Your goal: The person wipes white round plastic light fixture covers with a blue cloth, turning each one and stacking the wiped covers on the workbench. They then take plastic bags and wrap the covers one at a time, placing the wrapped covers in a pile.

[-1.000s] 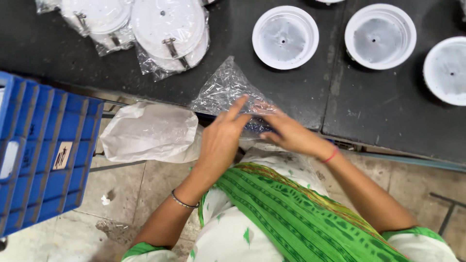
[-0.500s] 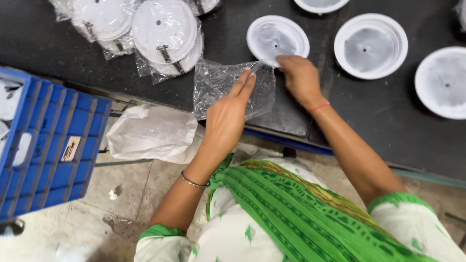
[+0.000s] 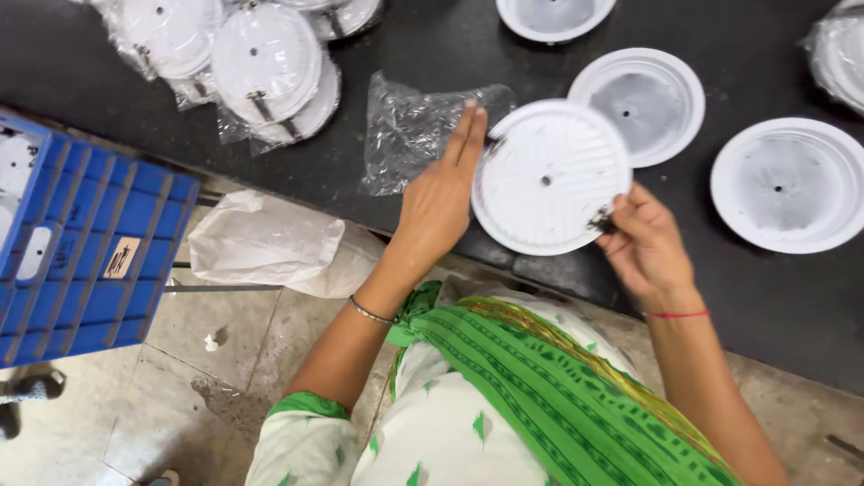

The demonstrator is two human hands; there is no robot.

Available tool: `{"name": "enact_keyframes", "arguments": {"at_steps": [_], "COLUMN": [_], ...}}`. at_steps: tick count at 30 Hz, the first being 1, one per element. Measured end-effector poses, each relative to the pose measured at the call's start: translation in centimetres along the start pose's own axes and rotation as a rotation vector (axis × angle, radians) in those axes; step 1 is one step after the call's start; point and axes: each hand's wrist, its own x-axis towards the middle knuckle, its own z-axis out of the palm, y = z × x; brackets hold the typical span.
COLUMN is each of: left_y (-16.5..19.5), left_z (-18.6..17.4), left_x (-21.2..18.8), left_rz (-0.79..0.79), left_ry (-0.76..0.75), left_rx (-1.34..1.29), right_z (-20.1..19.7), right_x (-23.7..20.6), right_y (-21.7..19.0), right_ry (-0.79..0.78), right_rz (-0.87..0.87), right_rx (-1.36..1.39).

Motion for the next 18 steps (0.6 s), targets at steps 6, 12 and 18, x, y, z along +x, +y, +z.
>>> {"name": "enact_keyframes", "arguments": {"at_steps": [6,12,18], "left_y": [4.5,9.0,10.0], "left_z": [2.2,3.8,3.9], "left_x": [-0.3,-0.5,-0.2], "left_rz": [0.131,0.113,0.064], "left_ry": [-0.086,-0.169,-0.11], "left_rx": [-0.036,0.042,-0.039], "right_z": [-2.7,-2.2,-1.3], "right_x": [0.0,0.0,1.4], "right_y": [0.5,-0.5,-1.7], "right_ry": [0.003,-0.033,-0.056], "right_rz": [0.127,0.241,0.279], "right_rx": [0.023,-0.021,-0.019]}}
